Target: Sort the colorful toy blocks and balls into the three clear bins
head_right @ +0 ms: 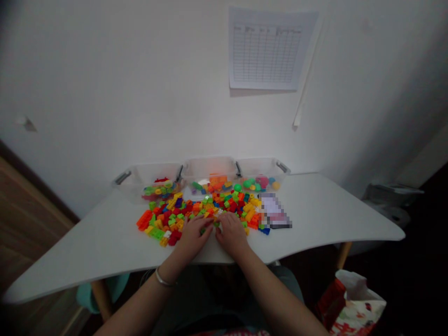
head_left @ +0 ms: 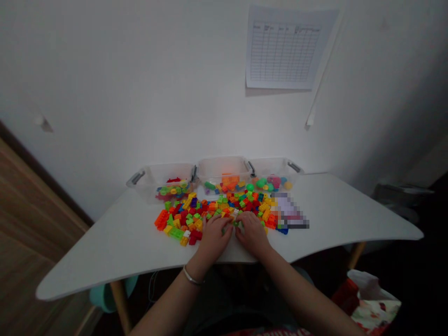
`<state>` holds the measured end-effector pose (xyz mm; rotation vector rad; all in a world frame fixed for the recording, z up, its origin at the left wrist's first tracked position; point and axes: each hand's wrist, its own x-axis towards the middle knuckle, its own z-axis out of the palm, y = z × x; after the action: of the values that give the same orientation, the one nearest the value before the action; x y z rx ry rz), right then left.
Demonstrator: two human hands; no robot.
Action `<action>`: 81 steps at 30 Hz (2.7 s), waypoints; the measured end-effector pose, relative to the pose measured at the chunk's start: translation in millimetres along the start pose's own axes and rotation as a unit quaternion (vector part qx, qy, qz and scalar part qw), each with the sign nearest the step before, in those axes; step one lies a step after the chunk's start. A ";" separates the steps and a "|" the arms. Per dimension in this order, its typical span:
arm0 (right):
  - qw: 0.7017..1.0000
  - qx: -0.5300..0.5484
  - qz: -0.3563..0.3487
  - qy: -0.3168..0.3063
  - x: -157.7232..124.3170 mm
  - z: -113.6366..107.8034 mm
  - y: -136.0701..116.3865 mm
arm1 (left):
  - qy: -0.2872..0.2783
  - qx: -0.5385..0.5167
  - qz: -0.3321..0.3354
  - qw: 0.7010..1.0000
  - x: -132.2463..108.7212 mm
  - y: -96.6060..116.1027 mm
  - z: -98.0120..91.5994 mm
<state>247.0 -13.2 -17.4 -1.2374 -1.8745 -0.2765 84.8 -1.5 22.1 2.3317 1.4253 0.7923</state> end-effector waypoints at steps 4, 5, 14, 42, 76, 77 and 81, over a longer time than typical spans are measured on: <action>0.999 0.045 -0.031 0.001 -0.6 -0.2 0.5 | 0.004 -0.055 -0.025 0.998 5.6 3.6 3.9; 0.998 0.048 -0.033 0.001 -1.0 -0.2 0.5 | 0.011 -0.065 -0.022 0.998 6.7 3.4 5.6; 0.996 0.028 0.051 -0.065 -1.3 -3.4 -2.5 | 0.100 -0.114 0.020 0.988 23.5 -25.5 0.5; 0.993 0.035 0.083 -0.072 4.9 -8.7 -4.4 | 0.261 0.121 -0.104 0.952 99.7 -114.5 -114.9; 0.992 0.033 0.081 -0.087 5.8 -10.1 -5.2 | 0.013 0.035 0.099 0.994 2.7 -18.4 -43.9; 0.992 0.032 0.080 -0.088 5.8 -9.8 -5.1 | 0.003 0.048 0.083 0.995 -0.5 -17.7 -45.1; 0.992 0.024 0.081 -0.097 5.8 -9.1 -5.1 | -0.061 0.119 0.044 0.990 -9.4 -13.6 -46.3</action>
<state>246.6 -17.2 -6.1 -1.4169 -1.9164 -0.0232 44.2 -5.0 49.5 2.5870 1.4428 0.5131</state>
